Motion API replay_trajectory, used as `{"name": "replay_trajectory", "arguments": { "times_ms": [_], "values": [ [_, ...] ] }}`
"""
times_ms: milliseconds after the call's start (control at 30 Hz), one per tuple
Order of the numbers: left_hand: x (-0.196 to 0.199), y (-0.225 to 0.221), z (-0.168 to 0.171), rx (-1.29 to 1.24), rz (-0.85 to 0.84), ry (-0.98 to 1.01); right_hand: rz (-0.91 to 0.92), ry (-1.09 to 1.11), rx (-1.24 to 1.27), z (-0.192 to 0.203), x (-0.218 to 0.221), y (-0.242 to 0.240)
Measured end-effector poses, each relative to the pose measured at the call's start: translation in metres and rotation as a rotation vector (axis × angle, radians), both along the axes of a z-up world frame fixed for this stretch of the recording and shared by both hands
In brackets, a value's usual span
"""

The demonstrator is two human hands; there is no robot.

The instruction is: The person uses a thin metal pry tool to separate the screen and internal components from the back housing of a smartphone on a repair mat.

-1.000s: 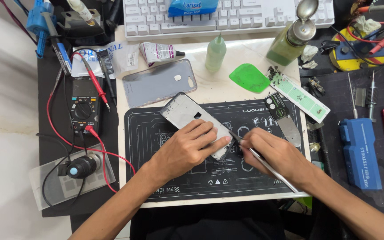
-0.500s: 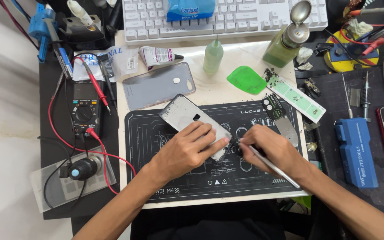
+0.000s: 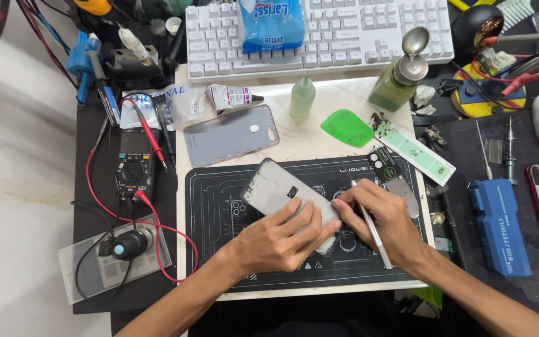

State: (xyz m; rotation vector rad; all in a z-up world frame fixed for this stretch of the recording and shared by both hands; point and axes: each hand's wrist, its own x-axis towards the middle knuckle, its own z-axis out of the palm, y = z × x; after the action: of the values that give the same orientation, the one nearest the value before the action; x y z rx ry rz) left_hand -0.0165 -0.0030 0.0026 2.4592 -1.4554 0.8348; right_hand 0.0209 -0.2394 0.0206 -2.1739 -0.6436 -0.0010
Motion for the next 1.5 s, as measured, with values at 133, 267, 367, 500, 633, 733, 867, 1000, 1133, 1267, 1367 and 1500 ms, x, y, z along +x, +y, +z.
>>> {"name": "replay_trajectory", "arguments": {
  "times_ms": [133,267,367,500,633,733,867,1000,1133,1267,1367,1500],
  "values": [
    [-0.002,-0.005,0.001,-0.015,0.002,0.023,0.029,-0.128,-0.002,-0.005,0.003,-0.004],
    [0.001,-0.005,0.008,0.003,0.034,0.002,-0.01,-0.221,-0.011,-0.008,0.002,-0.01],
    [0.009,0.002,0.018,0.068,0.198,0.03,-0.027,-0.269,0.006,-0.011,0.0,-0.013],
    [0.038,0.024,0.032,0.201,0.542,-0.036,-0.002,-0.291,0.021,-0.008,-0.002,-0.012],
    [0.065,0.041,0.031,0.254,0.707,0.003,0.065,-0.335,-0.016,0.0,-0.005,-0.007],
    [0.078,0.043,0.025,0.202,0.735,-0.006,0.083,-0.386,-0.073,0.005,-0.006,-0.004],
    [0.078,0.044,0.02,0.062,0.729,0.198,0.091,-0.382,-0.083,0.002,-0.007,-0.004],
    [0.07,0.044,0.026,-0.119,0.636,0.313,0.083,-0.408,-0.133,-0.004,-0.003,-0.006],
    [0.062,0.035,0.034,0.024,0.651,0.294,0.12,-0.405,-0.203,-0.01,-0.004,-0.014],
    [0.054,0.016,0.042,-0.003,0.648,0.224,0.09,-0.375,-0.23,-0.009,-0.003,-0.012],
    [0.044,-0.008,0.04,-0.129,0.475,0.292,0.064,-0.371,-0.264,-0.006,-0.005,-0.012],
    [0.032,-0.04,0.033,-0.109,0.19,0.391,0.037,-0.615,-0.193,0.002,-0.004,-0.03]
  ]
}}
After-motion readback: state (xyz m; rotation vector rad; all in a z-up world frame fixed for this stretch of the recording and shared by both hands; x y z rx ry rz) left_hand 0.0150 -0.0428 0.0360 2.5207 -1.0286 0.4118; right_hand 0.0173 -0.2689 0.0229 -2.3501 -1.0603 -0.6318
